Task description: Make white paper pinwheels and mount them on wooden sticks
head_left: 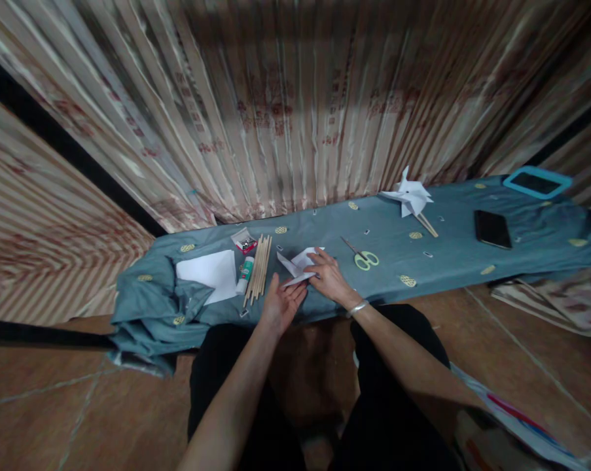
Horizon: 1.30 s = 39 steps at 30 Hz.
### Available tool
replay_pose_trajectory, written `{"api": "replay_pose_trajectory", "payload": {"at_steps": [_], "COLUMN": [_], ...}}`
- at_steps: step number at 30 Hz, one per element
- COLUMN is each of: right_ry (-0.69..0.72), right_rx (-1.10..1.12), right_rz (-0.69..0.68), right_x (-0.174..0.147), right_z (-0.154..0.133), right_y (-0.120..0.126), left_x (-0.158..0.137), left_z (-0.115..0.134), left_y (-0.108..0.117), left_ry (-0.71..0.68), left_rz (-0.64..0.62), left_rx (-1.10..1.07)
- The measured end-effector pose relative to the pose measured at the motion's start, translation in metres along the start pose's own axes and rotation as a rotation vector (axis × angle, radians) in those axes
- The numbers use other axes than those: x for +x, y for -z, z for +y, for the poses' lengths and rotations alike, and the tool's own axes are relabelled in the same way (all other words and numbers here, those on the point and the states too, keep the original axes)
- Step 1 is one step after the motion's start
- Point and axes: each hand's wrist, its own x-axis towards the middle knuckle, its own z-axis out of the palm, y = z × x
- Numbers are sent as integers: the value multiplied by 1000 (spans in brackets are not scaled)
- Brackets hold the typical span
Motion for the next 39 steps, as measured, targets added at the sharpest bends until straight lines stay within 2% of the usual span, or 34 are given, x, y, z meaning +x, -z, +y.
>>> {"api": "replay_pose_trajectory", "payload": {"at_steps": [3,7,15,19,25,29,35,39], "right_ry": [6,15,43,114,250,308,329,328], "right_rx": [36,77,77,30,-90,-157,-214,-232], "right_rz": [32,52,85,166,245,246,171,161], "right_x": [1,0,-5,-11,-17,-21,-25,-26], "right_z": [3,5,-1,-4,-3,-5,-12,-16], "right_y": [0,1,5,7,7,5,7,11], "left_x": [11,20,21,18,20,23,26,29], "left_z": [8,16,19,18,21,23,27,26], "left_y": [-3,-2,-9,-13,-8,-4,-2,-2], "left_ry": [11,48,21,-7,36,-22,-113,-184], "left_rz": [0,-75,-107,-82,-81,-120,-196,-177], "left_rx": [35,72,75,60,158,220,306,354]}}
